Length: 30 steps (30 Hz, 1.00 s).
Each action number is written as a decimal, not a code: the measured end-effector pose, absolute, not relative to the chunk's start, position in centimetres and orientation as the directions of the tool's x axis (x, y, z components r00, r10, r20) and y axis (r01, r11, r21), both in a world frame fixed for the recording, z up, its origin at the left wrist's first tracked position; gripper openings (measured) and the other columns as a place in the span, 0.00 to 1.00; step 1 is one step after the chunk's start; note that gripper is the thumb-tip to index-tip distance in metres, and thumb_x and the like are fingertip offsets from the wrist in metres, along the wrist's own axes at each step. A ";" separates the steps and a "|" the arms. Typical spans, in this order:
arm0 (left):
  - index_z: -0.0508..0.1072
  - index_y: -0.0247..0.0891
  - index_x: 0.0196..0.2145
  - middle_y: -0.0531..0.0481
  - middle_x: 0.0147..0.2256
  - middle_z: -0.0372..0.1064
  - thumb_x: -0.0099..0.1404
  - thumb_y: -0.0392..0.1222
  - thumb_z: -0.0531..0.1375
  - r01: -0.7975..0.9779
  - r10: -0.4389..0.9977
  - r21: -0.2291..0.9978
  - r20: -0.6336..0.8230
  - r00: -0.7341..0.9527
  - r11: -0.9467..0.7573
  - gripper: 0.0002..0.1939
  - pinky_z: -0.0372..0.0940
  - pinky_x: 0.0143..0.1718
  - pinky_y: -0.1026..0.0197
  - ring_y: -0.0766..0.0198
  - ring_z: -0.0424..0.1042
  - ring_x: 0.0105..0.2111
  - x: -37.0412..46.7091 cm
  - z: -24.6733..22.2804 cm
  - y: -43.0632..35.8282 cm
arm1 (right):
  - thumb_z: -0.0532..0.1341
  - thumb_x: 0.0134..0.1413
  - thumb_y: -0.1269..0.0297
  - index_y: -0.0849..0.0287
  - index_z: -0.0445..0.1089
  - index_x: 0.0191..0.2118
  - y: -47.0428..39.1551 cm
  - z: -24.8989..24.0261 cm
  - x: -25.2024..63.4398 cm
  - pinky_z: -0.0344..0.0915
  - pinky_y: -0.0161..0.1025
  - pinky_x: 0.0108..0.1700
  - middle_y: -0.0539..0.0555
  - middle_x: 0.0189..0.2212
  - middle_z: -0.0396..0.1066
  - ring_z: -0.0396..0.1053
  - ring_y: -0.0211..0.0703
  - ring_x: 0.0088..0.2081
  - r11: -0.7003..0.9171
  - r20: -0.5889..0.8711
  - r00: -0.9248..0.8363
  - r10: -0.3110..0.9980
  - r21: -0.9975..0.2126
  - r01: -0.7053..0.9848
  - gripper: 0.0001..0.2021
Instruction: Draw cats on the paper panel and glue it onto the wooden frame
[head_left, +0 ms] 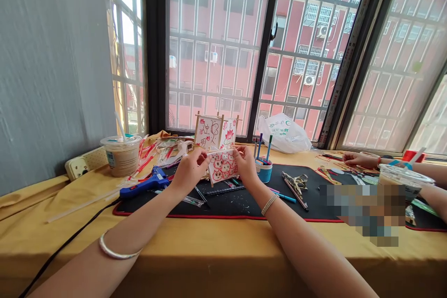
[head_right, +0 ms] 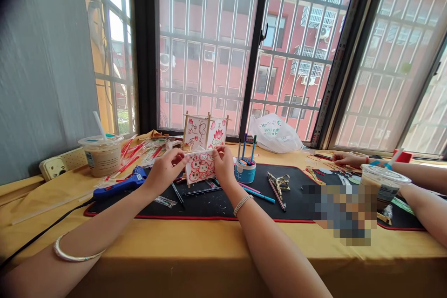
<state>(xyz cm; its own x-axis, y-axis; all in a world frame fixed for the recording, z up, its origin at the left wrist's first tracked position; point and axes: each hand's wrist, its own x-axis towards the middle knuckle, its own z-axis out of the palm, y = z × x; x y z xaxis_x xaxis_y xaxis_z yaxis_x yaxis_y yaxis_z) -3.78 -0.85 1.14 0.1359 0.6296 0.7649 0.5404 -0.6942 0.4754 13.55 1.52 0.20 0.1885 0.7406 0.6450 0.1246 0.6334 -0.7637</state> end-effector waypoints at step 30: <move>0.68 0.38 0.44 0.48 0.29 0.72 0.57 0.52 0.53 0.275 0.780 0.740 0.621 0.072 -0.614 0.21 0.63 0.26 0.61 0.60 0.71 0.28 -4.2 1.0 1.0 | 0.61 0.43 0.55 0.58 0.63 0.29 0.9 0.6 14.1 0.62 0.38 0.30 0.51 0.24 0.67 0.66 0.42 0.28 0.566 0.593 0.140 0.793 -0.802 0.190 0.12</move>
